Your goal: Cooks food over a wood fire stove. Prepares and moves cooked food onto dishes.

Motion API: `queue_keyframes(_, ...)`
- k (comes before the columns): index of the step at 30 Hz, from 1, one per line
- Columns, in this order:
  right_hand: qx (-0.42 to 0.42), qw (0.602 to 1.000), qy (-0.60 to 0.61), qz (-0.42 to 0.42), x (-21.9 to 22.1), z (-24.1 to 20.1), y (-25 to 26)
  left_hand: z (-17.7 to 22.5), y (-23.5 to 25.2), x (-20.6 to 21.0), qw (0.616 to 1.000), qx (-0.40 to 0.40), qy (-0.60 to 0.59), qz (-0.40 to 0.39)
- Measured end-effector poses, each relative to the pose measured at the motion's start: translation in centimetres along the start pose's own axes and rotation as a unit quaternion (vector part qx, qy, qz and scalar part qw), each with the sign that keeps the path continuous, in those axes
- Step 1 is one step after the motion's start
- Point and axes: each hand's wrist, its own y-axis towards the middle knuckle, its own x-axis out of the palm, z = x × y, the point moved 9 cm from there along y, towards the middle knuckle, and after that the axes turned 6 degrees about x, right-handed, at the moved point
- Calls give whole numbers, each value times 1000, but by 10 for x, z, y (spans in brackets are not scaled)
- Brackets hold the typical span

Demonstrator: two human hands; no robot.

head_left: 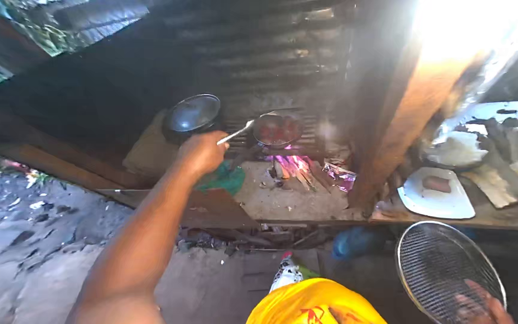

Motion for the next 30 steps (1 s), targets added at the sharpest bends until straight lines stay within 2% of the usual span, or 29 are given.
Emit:
queue_keyframes(2,-8,1000,11,0,40,5,-4,-15,52,10,999,19,47,8)
queue_keyframes(6,-30,997,52,42,109,15,-33,-17,131,48,985,107,133,27)
queue_keyframes(10,-46,990,90,98,141,34,-70,-15,169,79,972,181,144,33)
queue_keyframes(17,-93,980,117,132,147,52,-84,-26,184,105,956,222,188,20)
queue_keyframes(26,-124,970,159,138,141,61,-84,-53,184,45,929,267,248,59)
queue_keyframes(30,-121,970,162,133,137,70,-77,-73,178,30,932,251,255,54)
